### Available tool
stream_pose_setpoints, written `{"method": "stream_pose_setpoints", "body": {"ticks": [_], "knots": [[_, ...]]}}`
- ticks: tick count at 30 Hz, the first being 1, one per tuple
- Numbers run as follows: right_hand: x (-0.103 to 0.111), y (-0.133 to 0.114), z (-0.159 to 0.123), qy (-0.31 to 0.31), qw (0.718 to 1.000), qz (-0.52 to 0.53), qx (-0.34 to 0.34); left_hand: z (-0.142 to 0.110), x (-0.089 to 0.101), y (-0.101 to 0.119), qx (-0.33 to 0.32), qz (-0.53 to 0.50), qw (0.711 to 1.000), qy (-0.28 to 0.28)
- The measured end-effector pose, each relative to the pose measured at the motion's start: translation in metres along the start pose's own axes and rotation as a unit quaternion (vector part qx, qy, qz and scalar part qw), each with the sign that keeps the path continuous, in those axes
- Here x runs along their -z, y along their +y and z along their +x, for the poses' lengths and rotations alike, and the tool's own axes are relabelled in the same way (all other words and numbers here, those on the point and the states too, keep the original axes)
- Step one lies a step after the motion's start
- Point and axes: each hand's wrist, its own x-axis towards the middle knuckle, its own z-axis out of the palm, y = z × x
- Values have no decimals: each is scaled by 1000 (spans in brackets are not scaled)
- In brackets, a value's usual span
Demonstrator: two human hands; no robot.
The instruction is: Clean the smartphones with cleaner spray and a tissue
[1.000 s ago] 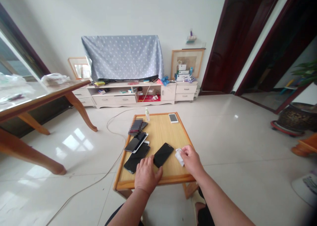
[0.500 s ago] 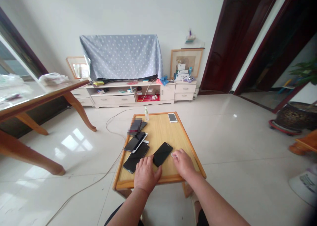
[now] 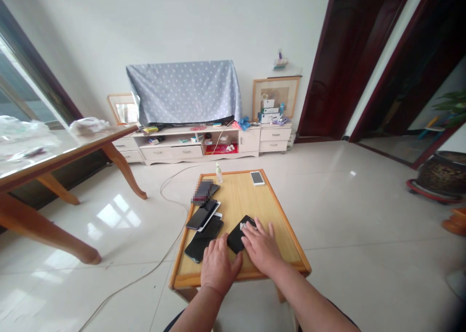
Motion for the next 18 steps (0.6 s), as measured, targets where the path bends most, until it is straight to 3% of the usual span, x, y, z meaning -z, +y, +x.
{"method": "stream_pose_setpoints", "body": {"ticks": [3, 8, 10, 14, 18], "knots": [[6, 0, 3, -16, 999, -2, -32, 0, -1, -2, 6, -5, 1000, 0], [1, -24, -9, -77, 990, 69, 97, -1, -2, -5, 19, -15, 999, -26], [2, -25, -6, -73, 991, 70, 85, -1, 1, -3, 21, -21, 999, -24], [3, -18, 6, -42, 998, 43, -4, -2, 5, 0, 25, -21, 999, 3], [-5, -28, 5, -61, 993, 74, 69, -1, 1, -3, 21, -24, 999, -5]]}}
